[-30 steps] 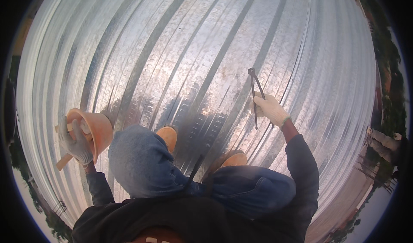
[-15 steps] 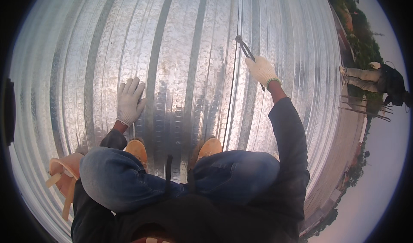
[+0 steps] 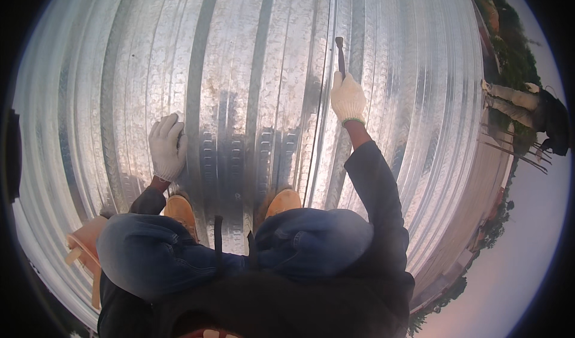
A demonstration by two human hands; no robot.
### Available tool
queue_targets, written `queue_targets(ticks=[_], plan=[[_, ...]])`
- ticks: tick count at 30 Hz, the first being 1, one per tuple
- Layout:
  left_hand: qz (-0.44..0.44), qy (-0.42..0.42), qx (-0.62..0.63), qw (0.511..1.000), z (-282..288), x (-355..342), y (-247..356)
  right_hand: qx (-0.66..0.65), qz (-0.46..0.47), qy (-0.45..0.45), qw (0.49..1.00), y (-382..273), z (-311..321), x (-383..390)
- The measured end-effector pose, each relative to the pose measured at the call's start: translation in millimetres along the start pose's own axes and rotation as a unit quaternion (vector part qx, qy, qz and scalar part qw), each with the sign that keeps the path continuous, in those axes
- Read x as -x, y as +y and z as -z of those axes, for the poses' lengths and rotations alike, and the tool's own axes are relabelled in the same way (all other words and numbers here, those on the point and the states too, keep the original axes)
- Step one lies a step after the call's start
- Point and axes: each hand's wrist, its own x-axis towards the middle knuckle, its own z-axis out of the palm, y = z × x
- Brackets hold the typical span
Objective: The person walks on a corrugated metal roof, picks up a bucket containing nails and a hammer, and uses a hammer and nail puller to secure metal roof sheets. The person repeatedly hammers nails into the roof and adjusts the bucket position while working.
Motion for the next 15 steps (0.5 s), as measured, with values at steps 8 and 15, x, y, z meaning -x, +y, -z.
queue_targets(ticks=[8,15], plan=[[0.027,-0.017,0.049,0.998,-5.8,-2.0,-1.4,-0.024,0.001,-0.135,0.991,-4.4,32.0,-34.2],[0.007,0.046,0.066,0.997,0.1,-0.1,-2.4,-0.265,-0.014,-0.244,0.933,-26.9,71.6,-33.7]])
